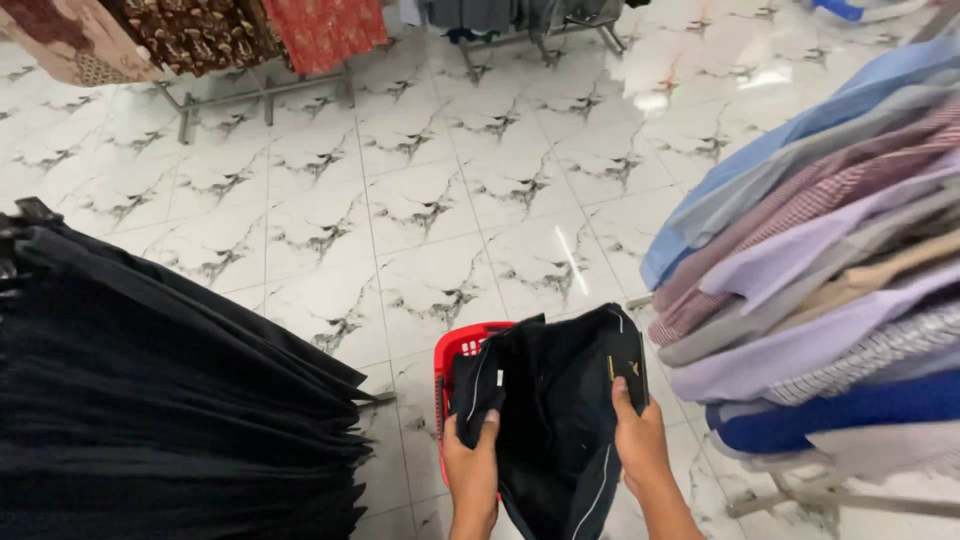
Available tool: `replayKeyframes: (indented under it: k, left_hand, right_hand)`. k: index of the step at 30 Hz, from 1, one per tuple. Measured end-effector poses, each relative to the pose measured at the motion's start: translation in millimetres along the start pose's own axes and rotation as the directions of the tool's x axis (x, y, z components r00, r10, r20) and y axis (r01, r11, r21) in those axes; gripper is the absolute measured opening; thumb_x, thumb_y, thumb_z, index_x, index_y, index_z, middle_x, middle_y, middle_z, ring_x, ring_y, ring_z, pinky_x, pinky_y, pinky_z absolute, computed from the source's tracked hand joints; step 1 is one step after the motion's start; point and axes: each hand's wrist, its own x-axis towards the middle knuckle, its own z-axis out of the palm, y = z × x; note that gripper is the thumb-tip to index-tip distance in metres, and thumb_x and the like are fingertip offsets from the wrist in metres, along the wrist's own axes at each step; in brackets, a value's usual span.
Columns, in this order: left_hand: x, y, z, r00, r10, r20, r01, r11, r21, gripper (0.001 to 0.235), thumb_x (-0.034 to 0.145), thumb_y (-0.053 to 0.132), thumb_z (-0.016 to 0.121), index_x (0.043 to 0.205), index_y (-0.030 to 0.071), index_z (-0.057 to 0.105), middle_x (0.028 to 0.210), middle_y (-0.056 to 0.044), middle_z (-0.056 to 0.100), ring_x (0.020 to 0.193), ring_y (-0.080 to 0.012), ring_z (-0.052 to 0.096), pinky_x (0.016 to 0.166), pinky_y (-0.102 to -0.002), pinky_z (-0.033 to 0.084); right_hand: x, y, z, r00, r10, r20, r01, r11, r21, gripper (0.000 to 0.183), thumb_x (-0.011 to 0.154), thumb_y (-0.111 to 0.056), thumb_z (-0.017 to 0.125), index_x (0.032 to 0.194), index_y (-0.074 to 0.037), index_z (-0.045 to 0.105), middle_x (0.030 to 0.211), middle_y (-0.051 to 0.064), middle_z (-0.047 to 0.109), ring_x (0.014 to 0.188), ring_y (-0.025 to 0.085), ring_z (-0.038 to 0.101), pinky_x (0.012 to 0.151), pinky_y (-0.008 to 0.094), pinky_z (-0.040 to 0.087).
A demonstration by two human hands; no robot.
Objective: Taking trousers out of a shopping basket and hanging them onto a clothing rack.
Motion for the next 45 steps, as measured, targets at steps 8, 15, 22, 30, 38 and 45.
replayKeyframes:
  k: [8, 15, 22, 30, 38, 45]
  left_hand:
    - [-99, 50, -25, 0.991, -0.046, 0.122, 0.061, 0.991, -0.121, 0.039, 0.091, 0.016, 0.067, 0.127, 0.004, 0.076, 0.125, -0.010, 0.081, 0.119, -0.0208, 0.072, 0.106, -0.029, 0.052]
    - [-137, 136, -35, 0.985, 0.103, 0.137, -0.067, 0.967, -0.245, 0.034, 0.095, 0.020, 0.062, 0.122, 0.004, 0.078, 0.111, -0.008, 0.081, 0.104, -0.0184, 0.072, 0.092, -0.030, 0.056]
    - [-173, 190, -48, 0.958, 0.286, -0.014, -0.258, 0.840, -0.477, 0.034, 0.094, 0.024, 0.064, 0.115, -0.001, 0.077, 0.104, -0.010, 0.078, 0.097, -0.0194, 0.070, 0.085, -0.033, 0.056]
    - [-167, 131, -68, 0.924, 0.086, -0.372, -0.258, 0.858, -0.444, 0.037, 0.100, 0.024, 0.055, 0.122, 0.003, 0.076, 0.116, -0.006, 0.079, 0.113, -0.0175, 0.070, 0.098, -0.031, 0.053]
    - [-213, 96, -139, 0.643, -0.061, -0.763, -0.464, 0.762, -0.452, 0.034, 0.103, 0.025, 0.056, 0.120, 0.004, 0.074, 0.107, -0.004, 0.074, 0.102, -0.0138, 0.065, 0.088, -0.029, 0.051]
    - [-268, 39, -164, 0.373, 0.006, -0.928, -0.695, 0.664, -0.275, 0.040, 0.101, 0.033, 0.056, 0.122, 0.002, 0.070, 0.107, -0.007, 0.073, 0.101, -0.0198, 0.069, 0.085, -0.033, 0.057]
  right_hand:
    - [-72, -39, -37, 0.990, -0.138, 0.004, 0.138, 0.990, 0.033, 0.055, 0.097, -0.042, 0.059, 0.136, -0.003, 0.063, 0.132, 0.011, 0.068, 0.126, 0.028, 0.060, 0.104, 0.040, 0.045]
    - [-93, -112, -41, 0.961, -0.272, 0.042, 0.271, 0.962, 0.024, 0.058, 0.094, -0.046, 0.062, 0.132, -0.002, 0.061, 0.127, 0.012, 0.066, 0.119, 0.028, 0.061, 0.099, 0.040, 0.047]
    - [-115, -194, -51, 0.787, -0.572, 0.228, 0.562, 0.819, 0.114, 0.048, 0.094, -0.036, 0.061, 0.133, -0.007, 0.065, 0.126, 0.004, 0.070, 0.121, 0.018, 0.063, 0.101, 0.032, 0.047]
    - [-79, -142, -14, 0.798, -0.160, 0.581, 0.521, 0.667, -0.533, 0.077, 0.089, -0.065, 0.048, 0.144, -0.011, 0.056, 0.134, 0.014, 0.068, 0.127, 0.036, 0.062, 0.102, 0.047, 0.046]
    - [-118, -95, 38, 0.507, -0.106, 0.855, 0.763, 0.516, -0.389, 0.056, 0.098, -0.048, 0.049, 0.145, -0.018, 0.059, 0.146, 0.004, 0.060, 0.137, 0.024, 0.052, 0.113, 0.038, 0.038]
    - [-193, -87, 32, 0.182, -0.401, 0.898, 0.826, 0.558, 0.082, 0.037, 0.110, -0.041, 0.044, 0.084, -0.015, 0.048, 0.059, -0.001, 0.038, 0.052, 0.013, 0.041, 0.054, 0.032, 0.035]
